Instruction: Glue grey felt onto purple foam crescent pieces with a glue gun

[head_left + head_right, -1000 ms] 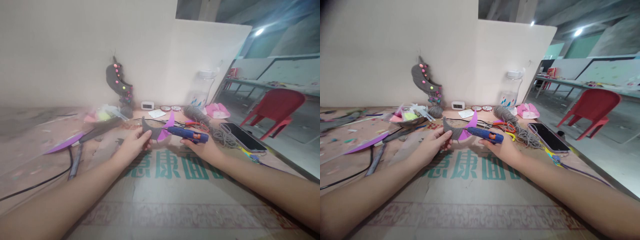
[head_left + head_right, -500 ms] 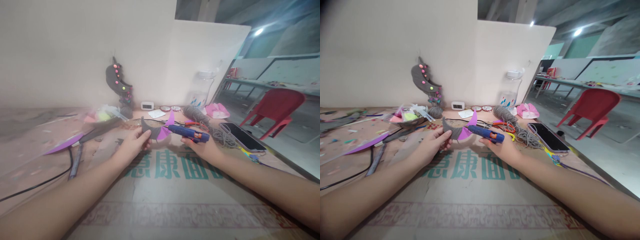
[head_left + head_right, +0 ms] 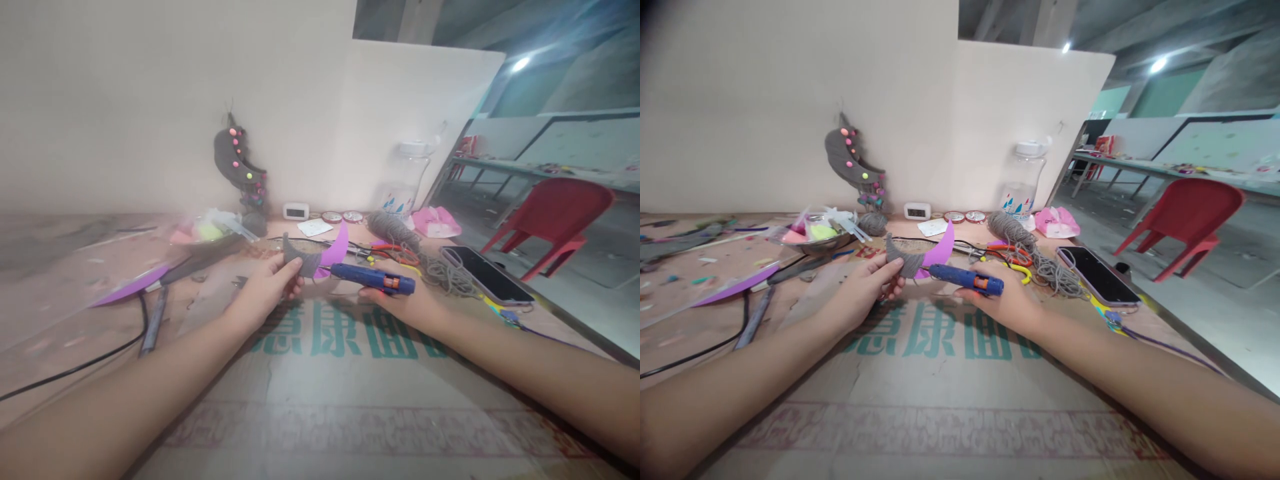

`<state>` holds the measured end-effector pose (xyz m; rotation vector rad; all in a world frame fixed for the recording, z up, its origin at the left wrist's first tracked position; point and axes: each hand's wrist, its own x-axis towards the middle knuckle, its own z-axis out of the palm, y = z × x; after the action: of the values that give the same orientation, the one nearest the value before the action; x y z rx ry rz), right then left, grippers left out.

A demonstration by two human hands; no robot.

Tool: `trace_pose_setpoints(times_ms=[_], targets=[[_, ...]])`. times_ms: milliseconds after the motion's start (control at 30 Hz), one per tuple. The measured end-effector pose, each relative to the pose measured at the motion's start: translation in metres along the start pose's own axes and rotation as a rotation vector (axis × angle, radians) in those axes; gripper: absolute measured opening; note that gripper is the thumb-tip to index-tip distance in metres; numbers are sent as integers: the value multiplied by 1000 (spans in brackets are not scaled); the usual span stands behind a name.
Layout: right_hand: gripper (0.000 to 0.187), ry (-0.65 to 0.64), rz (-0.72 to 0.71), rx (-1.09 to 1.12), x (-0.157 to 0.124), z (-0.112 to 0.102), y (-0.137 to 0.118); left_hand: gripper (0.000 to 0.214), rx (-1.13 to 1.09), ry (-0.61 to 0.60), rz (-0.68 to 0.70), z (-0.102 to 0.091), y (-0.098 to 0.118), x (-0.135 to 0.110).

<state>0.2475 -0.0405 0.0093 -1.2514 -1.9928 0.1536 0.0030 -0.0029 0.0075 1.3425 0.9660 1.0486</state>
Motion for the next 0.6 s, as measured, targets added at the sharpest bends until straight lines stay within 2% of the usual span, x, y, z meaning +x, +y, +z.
trace_pose_setpoints(times_ms=[133, 433, 600], targets=[[25, -7, 39, -2, -1, 2, 3, 27, -4, 17, -13, 1, 1, 0], [24, -26, -7, -31, -1, 2, 1, 29, 9, 7, 13, 0, 1, -1], [26, -1, 50, -17, 0, 3, 2, 28, 12, -1, 13, 0, 0, 0]])
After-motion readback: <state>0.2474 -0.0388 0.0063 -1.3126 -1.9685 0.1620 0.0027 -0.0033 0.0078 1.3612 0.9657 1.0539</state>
